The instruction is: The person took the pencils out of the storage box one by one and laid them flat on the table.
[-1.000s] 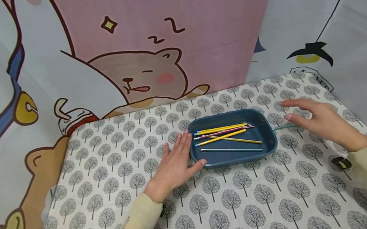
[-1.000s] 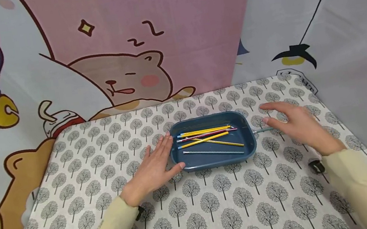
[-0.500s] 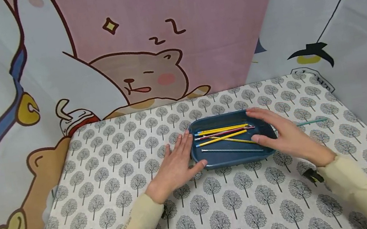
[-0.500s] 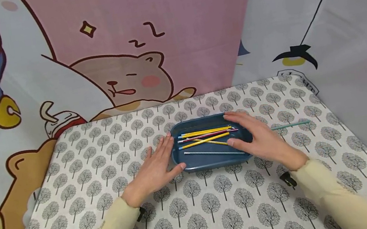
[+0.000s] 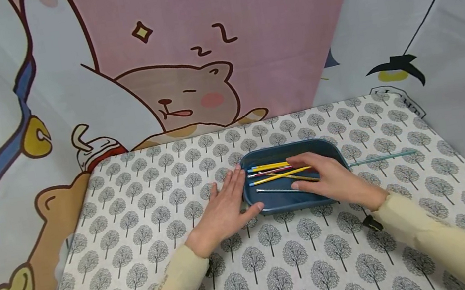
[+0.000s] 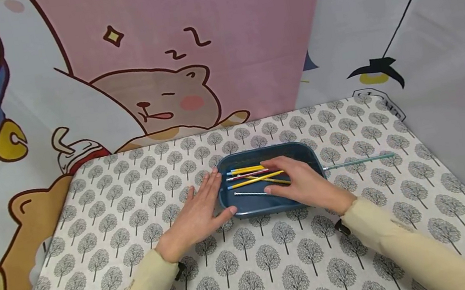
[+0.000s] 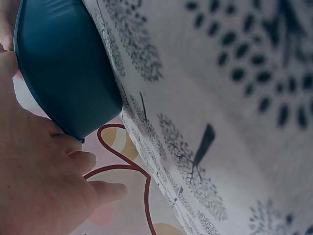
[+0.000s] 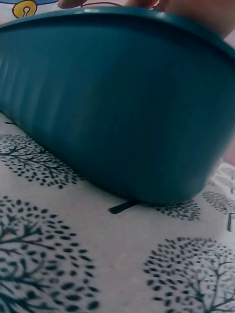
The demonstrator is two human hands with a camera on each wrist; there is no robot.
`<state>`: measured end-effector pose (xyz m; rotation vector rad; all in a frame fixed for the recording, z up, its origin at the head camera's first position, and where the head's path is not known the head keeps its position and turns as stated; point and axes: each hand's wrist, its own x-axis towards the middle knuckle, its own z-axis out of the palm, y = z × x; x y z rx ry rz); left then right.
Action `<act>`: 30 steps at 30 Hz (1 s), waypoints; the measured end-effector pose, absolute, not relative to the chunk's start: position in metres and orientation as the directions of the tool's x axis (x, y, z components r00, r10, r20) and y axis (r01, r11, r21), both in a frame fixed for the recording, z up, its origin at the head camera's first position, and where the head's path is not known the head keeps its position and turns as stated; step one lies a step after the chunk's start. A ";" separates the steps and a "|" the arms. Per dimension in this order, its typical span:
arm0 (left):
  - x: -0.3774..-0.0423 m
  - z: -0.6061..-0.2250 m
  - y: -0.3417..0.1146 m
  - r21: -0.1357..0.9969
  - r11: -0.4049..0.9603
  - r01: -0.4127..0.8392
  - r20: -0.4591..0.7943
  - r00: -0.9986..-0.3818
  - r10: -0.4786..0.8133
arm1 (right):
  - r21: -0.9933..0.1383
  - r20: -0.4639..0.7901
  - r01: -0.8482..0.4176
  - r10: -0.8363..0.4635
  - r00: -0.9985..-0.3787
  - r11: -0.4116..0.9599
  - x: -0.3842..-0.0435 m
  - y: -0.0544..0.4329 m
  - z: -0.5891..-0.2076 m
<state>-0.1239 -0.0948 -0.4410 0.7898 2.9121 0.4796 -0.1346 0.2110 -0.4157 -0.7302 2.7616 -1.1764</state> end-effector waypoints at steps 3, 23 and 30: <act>-0.124 -0.441 -0.094 0.321 0.816 0.481 0.005 -0.862 0.507 | -0.707 0.124 -0.398 -0.451 -0.884 0.584 -0.137 0.207 -0.419; -0.124 -0.441 -0.095 0.330 0.813 0.480 0.011 -0.863 0.505 | -0.660 -0.009 -0.436 -0.587 -0.810 0.612 -0.154 0.188 -0.430; -0.124 -0.442 -0.095 0.333 0.808 0.485 0.012 -0.859 0.511 | -0.644 -0.040 -0.439 -0.601 -0.798 0.626 -0.160 0.185 -0.435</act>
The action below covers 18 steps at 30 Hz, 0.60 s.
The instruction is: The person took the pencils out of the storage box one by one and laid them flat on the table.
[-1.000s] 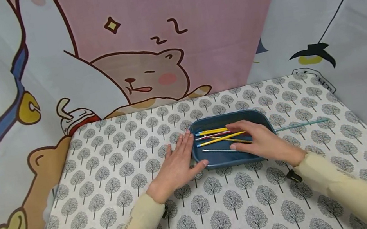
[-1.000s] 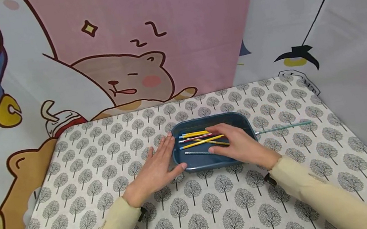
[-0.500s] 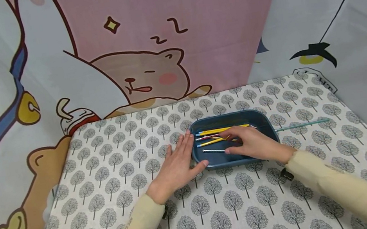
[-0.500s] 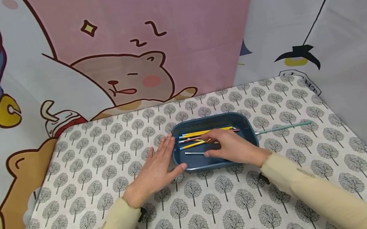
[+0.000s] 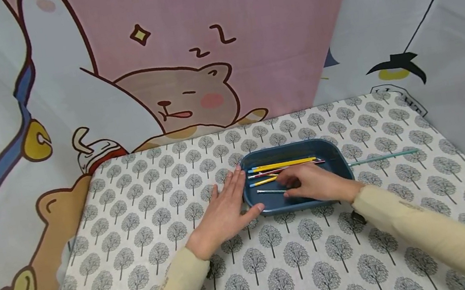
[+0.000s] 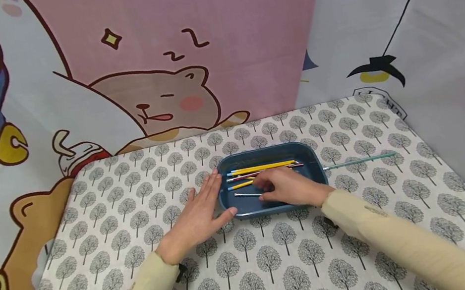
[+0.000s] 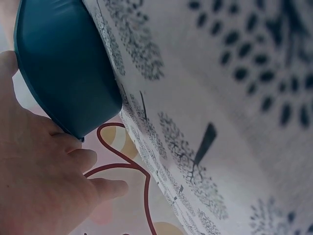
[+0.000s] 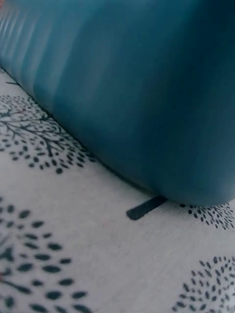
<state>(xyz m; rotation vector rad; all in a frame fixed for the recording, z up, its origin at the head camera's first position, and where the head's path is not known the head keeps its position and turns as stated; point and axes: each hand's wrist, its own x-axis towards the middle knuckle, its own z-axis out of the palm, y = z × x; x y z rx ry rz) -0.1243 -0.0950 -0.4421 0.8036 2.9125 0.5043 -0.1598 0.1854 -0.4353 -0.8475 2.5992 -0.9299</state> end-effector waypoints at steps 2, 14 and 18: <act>-0.124 -0.442 -0.095 0.334 0.809 0.484 0.012 -0.860 0.510 | -0.640 -0.050 -0.440 -0.605 -0.795 0.631 -0.162 0.185 -0.437; -0.124 -0.443 -0.094 0.334 0.812 0.479 0.003 -0.862 0.507 | -0.612 -0.074 -0.473 -0.641 -0.764 0.634 -0.169 0.181 -0.444; -0.124 -0.443 -0.094 0.337 0.814 0.472 -0.004 -0.864 0.503 | -0.604 -0.067 -0.490 -0.652 -0.755 0.629 -0.170 0.181 -0.445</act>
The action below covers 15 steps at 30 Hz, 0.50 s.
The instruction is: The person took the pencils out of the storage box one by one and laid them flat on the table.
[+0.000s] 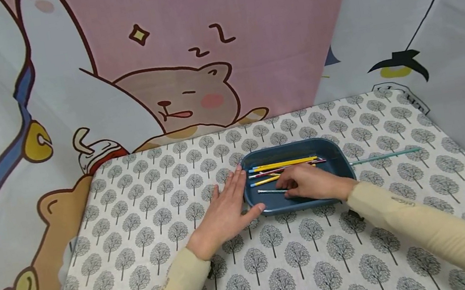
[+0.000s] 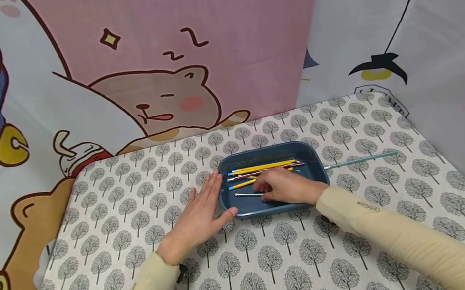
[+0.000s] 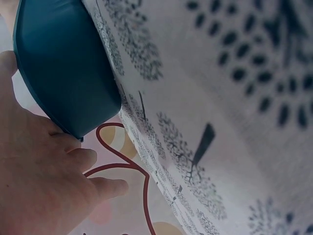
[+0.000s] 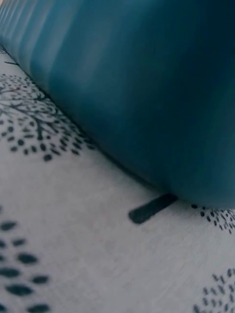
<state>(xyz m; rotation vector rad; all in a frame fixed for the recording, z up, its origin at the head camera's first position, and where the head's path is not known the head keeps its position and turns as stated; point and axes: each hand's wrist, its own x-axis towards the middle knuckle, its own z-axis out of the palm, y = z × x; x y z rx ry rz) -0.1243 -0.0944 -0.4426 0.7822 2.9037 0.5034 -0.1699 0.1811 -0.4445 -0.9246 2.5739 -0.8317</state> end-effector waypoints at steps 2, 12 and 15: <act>-0.125 -0.443 -0.094 0.340 0.814 0.470 -0.005 -0.865 0.502 | -0.600 -0.062 -0.499 -0.658 -0.750 0.625 -0.170 0.181 -0.445; -0.124 -0.442 -0.094 0.343 0.812 0.471 0.001 -0.865 0.502 | -0.603 -0.070 -0.502 -0.668 -0.741 0.620 -0.171 0.182 -0.446; -0.124 -0.443 -0.094 0.343 0.812 0.472 0.000 -0.864 0.503 | -0.600 -0.063 -0.511 -0.673 -0.737 0.616 -0.171 0.183 -0.446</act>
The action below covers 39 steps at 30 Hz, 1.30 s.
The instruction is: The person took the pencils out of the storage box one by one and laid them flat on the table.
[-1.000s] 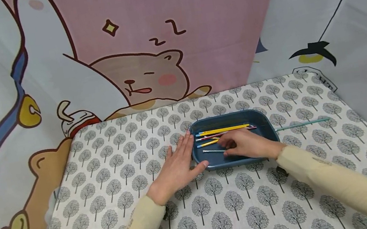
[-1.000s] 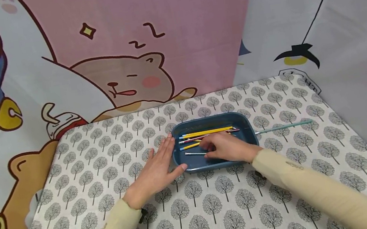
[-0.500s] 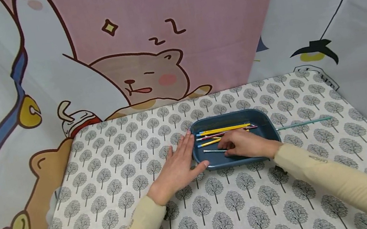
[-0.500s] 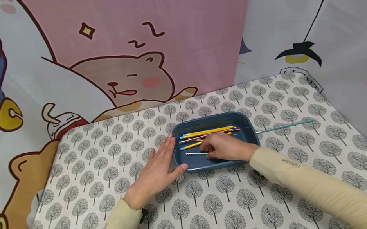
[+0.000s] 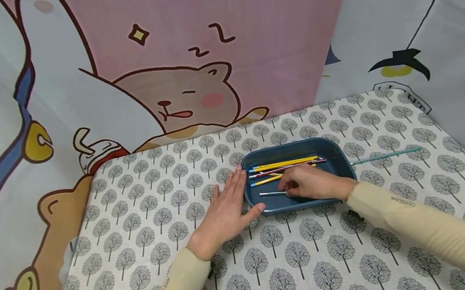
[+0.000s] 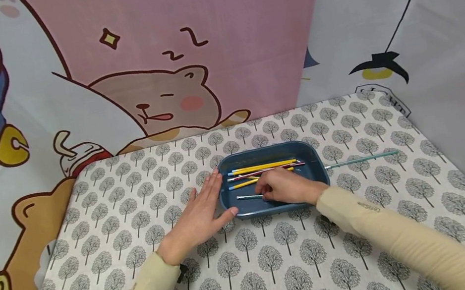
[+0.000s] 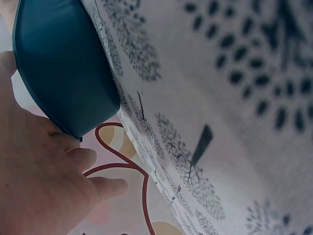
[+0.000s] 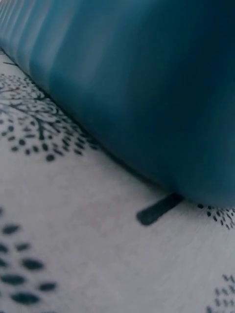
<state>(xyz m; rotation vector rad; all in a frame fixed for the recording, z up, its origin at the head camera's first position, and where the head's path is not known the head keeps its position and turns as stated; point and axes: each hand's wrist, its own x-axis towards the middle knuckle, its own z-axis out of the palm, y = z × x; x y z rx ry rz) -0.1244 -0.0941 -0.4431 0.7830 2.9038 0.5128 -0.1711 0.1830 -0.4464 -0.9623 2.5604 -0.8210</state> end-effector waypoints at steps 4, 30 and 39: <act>-0.125 -0.444 -0.094 0.341 0.812 0.474 -0.001 -0.863 0.505 | -0.598 -0.058 -0.514 -0.673 -0.737 0.615 -0.170 0.183 -0.444; -0.124 -0.442 -0.094 0.357 0.808 0.468 -0.011 -0.863 0.505 | -0.656 0.234 -0.554 -0.560 -0.795 0.513 -0.153 0.206 -0.402; -0.124 -0.442 -0.094 0.354 0.806 0.474 -0.002 -0.862 0.507 | -0.669 0.285 -0.560 -0.527 -0.801 0.489 -0.139 0.217 -0.384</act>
